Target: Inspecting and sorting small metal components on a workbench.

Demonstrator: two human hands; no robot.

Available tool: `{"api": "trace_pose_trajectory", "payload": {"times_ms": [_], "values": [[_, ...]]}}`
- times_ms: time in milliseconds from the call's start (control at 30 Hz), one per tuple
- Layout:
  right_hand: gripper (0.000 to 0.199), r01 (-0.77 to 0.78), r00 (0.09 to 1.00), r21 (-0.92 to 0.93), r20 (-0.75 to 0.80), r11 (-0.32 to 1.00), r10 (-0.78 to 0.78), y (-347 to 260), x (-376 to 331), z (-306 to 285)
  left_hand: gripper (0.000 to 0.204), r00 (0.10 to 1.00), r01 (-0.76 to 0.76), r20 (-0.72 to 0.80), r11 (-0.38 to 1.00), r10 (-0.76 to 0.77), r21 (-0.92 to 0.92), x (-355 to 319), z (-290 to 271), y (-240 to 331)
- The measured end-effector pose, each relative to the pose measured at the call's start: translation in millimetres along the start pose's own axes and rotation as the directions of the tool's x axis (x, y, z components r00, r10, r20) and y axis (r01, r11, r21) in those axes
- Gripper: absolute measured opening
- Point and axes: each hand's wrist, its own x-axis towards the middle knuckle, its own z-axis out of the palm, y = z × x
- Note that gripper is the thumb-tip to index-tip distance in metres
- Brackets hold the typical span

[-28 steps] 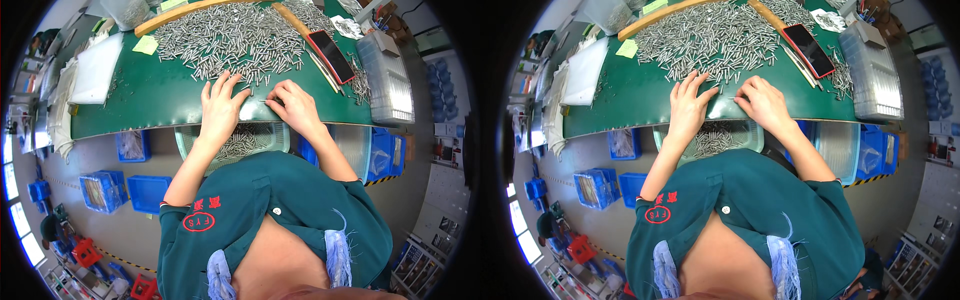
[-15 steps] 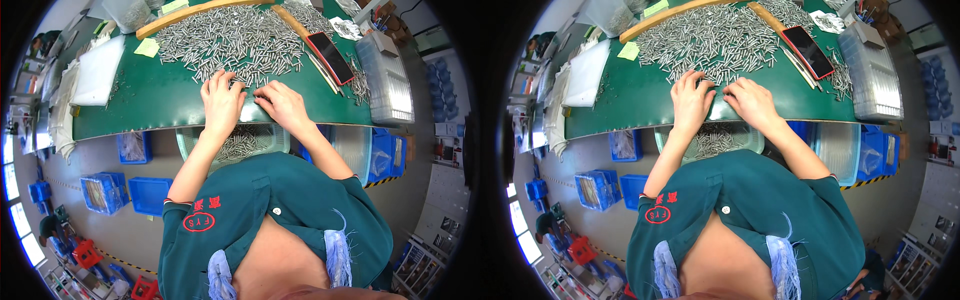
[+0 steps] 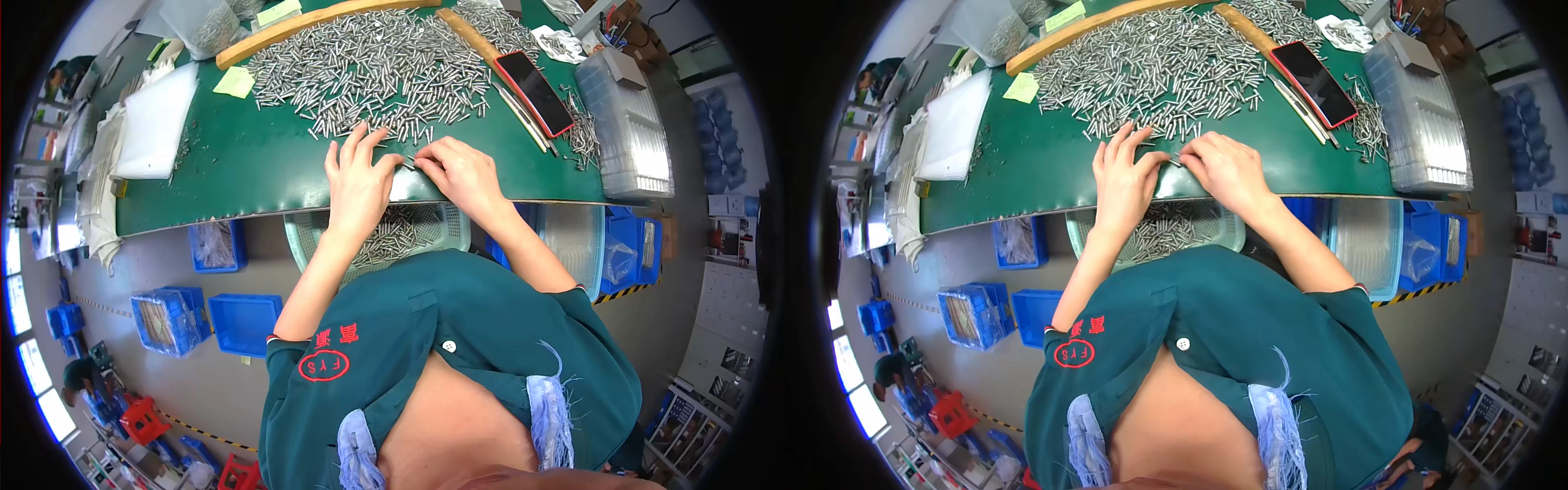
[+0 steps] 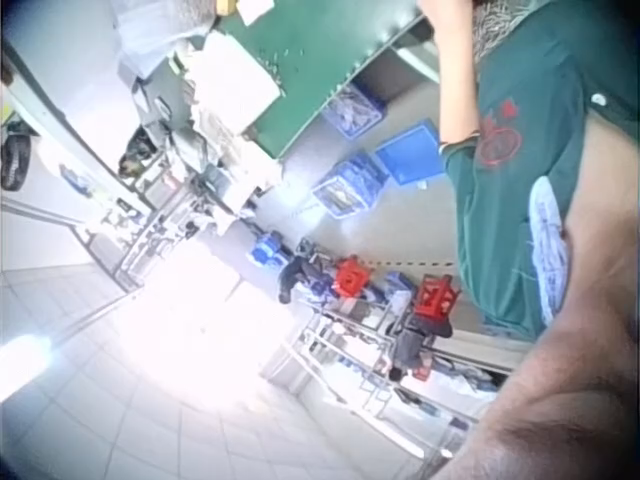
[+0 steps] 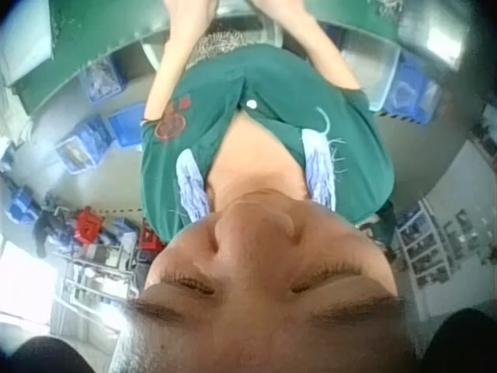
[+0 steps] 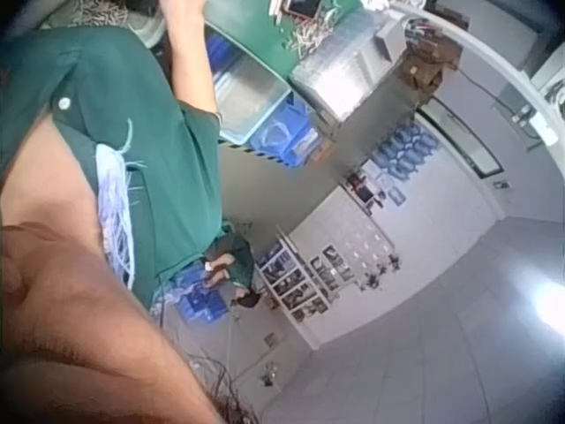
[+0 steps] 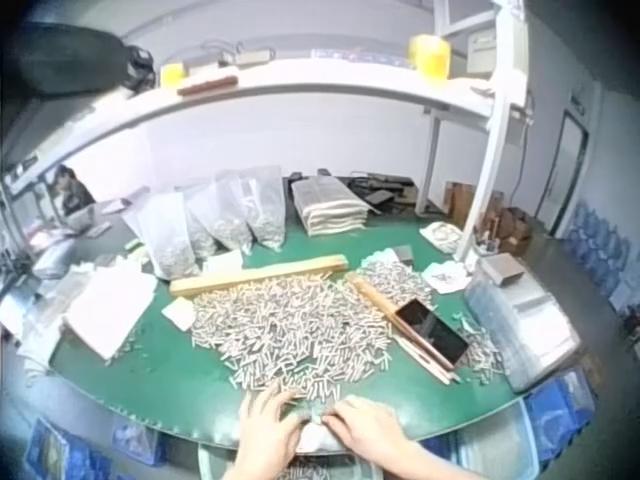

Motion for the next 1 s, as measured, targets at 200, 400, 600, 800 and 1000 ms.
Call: {"api": "trace_pose_trajectory", "payload": {"times_ms": [200,400,600,800,1000], "values": [[0.012,-0.192,0.978,0.147,0.110,0.970,0.177,-2,-1,-3,0.012,0.997,0.070,-0.025,0.996,-0.071,-0.047,-10,-6,10],[0.016,-0.075,0.995,0.077,0.075,0.994,0.069,-1,-4,4,0.011,0.997,0.080,0.000,0.995,-0.080,-0.066,-8,-4,15],[0.013,0.012,0.999,-0.002,0.048,1.000,-0.012,-2,-2,4,0.012,0.996,0.089,0.014,0.994,-0.088,-0.063,-11,-5,11],[0.009,0.041,0.999,0.005,0.014,0.999,-0.041,-3,-3,6,0.014,0.996,0.091,0.006,0.994,-0.091,-0.063,-13,-5,12],[0.010,0.020,1.000,-0.009,0.019,1.000,-0.020,-4,-2,8,0.013,0.995,0.102,0.006,0.992,-0.101,-0.069,-13,-7,11]]}}
